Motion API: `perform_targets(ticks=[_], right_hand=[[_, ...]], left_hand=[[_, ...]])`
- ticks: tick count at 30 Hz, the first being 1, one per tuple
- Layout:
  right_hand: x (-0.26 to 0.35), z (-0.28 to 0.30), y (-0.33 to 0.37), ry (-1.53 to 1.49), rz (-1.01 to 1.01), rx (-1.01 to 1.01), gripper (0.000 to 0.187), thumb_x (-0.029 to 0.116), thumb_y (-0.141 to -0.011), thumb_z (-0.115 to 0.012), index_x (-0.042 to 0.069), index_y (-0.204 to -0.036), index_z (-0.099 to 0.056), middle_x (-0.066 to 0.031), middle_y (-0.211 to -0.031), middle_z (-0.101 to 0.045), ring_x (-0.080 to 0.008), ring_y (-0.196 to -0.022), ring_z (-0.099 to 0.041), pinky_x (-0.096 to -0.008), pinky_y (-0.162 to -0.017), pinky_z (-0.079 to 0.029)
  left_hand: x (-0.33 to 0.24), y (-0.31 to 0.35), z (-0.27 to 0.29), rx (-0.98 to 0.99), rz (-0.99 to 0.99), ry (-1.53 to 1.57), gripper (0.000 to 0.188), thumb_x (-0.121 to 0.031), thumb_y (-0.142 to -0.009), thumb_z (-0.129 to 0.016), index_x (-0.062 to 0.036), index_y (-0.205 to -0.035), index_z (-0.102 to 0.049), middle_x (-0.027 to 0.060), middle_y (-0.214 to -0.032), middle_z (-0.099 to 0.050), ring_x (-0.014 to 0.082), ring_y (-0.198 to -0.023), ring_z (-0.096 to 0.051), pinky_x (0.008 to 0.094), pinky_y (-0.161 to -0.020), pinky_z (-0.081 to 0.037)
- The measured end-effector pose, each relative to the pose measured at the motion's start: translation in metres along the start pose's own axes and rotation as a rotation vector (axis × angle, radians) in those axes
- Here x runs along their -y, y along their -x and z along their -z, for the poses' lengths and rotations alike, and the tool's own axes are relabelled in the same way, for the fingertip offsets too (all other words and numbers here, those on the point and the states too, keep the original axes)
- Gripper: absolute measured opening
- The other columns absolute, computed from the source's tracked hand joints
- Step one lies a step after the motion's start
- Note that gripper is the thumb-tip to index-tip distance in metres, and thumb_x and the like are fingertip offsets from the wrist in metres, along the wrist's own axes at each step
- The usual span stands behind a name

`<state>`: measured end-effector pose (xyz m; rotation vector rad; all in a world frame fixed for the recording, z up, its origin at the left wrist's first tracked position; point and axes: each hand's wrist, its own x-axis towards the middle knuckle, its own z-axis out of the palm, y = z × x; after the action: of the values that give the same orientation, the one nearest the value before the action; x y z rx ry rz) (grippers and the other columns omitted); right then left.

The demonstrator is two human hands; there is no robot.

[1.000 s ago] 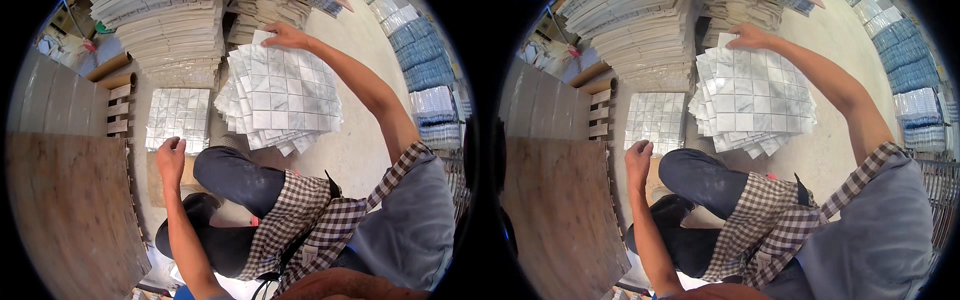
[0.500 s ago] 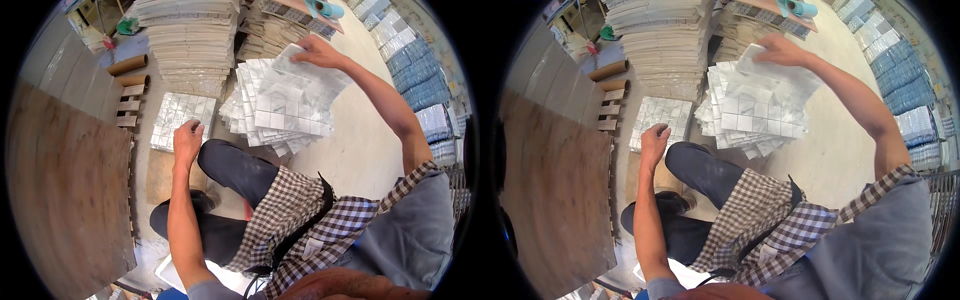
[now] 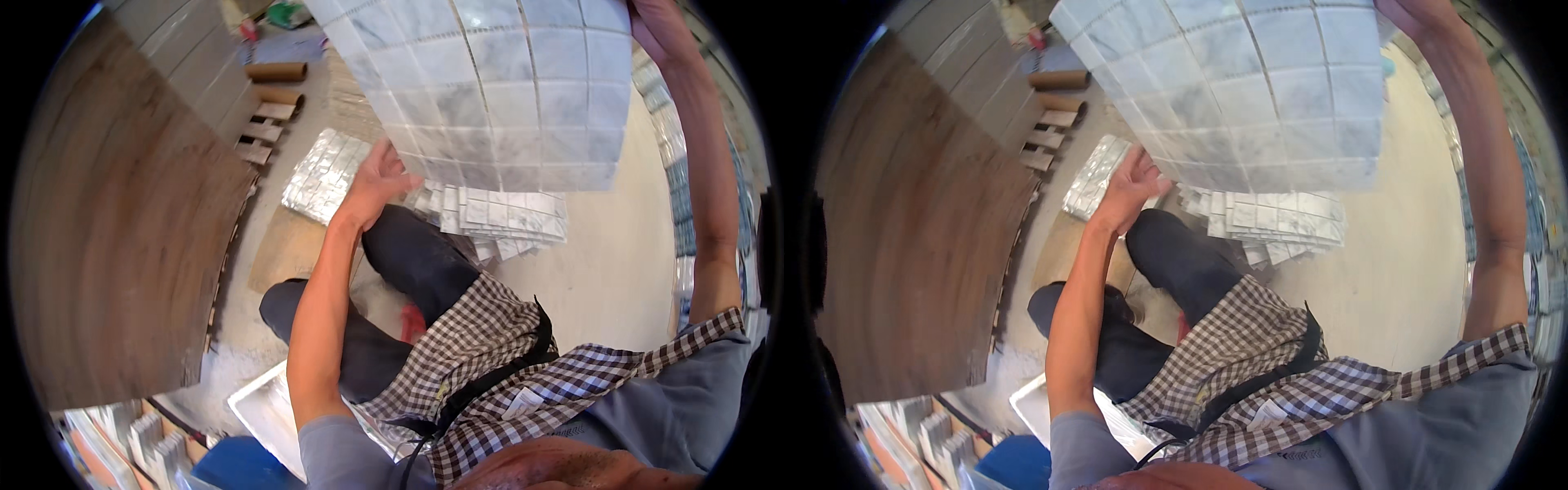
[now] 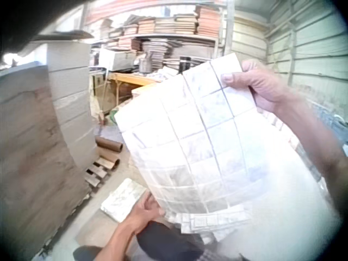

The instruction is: The person sits on a red stool on the floor and repeatedly takes stacks of white square tiles from a nearby pile. They place the tiles into clear plastic bags, fold the bags closed, and then stack the packaged tiles onto a growing pile on the floor.

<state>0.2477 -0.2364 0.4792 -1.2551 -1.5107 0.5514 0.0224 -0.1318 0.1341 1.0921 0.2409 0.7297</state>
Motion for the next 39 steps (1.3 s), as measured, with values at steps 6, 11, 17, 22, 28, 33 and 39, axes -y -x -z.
perform_targets(ticks=[6, 11, 17, 22, 28, 33, 39], right_hand=[[-0.075, -0.079, -0.101, 0.023, -0.087, 0.155, 0.02, 0.007, -0.088, -0.071, -0.007, -0.103, -0.07, -0.0106, -0.096, -0.073, -0.0166, -0.085, -0.07, -0.0285, -0.076, -0.057], [-0.142, -0.135, -0.131, 0.389, -0.129, 0.171, 0.024, 0.009, -0.083, -0.073, -0.007, -0.101, -0.072, -0.008, -0.09, -0.073, -0.0169, -0.079, -0.067, -0.0319, -0.072, -0.053], [-0.313, -0.236, -0.152, 0.353, -0.167, 0.357, 0.028, 0.012, -0.079, -0.072, -0.004, -0.102, -0.072, -0.0081, -0.091, -0.072, -0.0177, -0.081, -0.067, -0.0335, -0.075, -0.053], [-0.421, -0.254, -0.155, 0.489, -0.274, 0.507, 0.026, 0.01, -0.079, -0.071, -0.003, -0.101, -0.073, -0.0068, -0.089, -0.072, -0.0176, -0.08, -0.066, -0.0336, -0.074, -0.053], [-0.489, -0.291, -0.148, 0.591, -0.34, 0.504, 0.026, 0.015, -0.077, -0.074, -0.004, -0.094, -0.075, -0.0067, -0.082, -0.072, -0.0161, -0.074, -0.065, -0.0344, -0.069, -0.052], [-0.534, -0.306, -0.146, 0.567, -0.31, 0.575, 0.029, 0.02, -0.077, -0.075, -0.005, -0.091, -0.074, -0.0075, -0.075, -0.07, -0.0156, -0.069, -0.064, -0.035, -0.064, -0.051], [-0.547, -0.325, -0.149, 0.672, -0.387, 0.617, 0.029, 0.022, -0.076, -0.076, -0.006, -0.084, -0.072, -0.0045, -0.069, -0.066, -0.0142, -0.06, -0.059, -0.0353, -0.053, -0.045]], left_hand=[[-0.002, 0.027, 0.076, -0.431, 0.074, 0.115, 0.037, -0.007, -0.085, -0.074, 0.0009, -0.118, -0.058, 0.0088, -0.106, -0.068, 0.0175, -0.09, -0.065, 0.0326, -0.078, -0.051], [0.054, 0.0, 0.076, -0.723, 0.144, 0.255, 0.017, -0.007, -0.082, -0.076, 0.0003, -0.094, -0.066, 0.0038, -0.081, -0.067, 0.0127, -0.068, -0.061, 0.0281, -0.058, -0.047], [0.168, -0.004, 0.109, -1.319, 0.241, 0.074, 0.029, -0.012, -0.079, -0.077, 0.007, -0.098, -0.064, 0.0107, -0.086, -0.067, 0.0197, -0.077, -0.06, 0.0373, -0.07, -0.048], [0.206, -0.006, 0.105, -1.343, 0.364, 0.02, 0.023, -0.014, -0.079, -0.076, 0.0031, -0.091, -0.066, 0.013, -0.081, -0.068, 0.0243, -0.073, -0.06, 0.0407, -0.071, -0.049], [0.251, -0.009, 0.126, -1.351, 0.506, -0.121, 0.027, -0.012, -0.08, -0.077, 0.0008, -0.074, -0.053, 0.0031, -0.07, -0.053, 0.0145, -0.067, -0.043, 0.036, -0.061, -0.04], [0.274, -0.01, 0.133, -1.401, 0.431, 0.16, 0.023, -0.007, -0.081, -0.075, 0.0002, -0.074, -0.055, 0.0012, -0.072, -0.054, 0.0133, -0.068, -0.044, 0.0345, -0.061, -0.04], [0.281, -0.005, 0.145, -1.435, 0.483, 0.169, 0.018, -0.005, -0.081, -0.075, 0.0, -0.078, -0.058, 0.0008, -0.073, -0.056, 0.0126, -0.069, -0.046, 0.0319, -0.061, -0.04]])
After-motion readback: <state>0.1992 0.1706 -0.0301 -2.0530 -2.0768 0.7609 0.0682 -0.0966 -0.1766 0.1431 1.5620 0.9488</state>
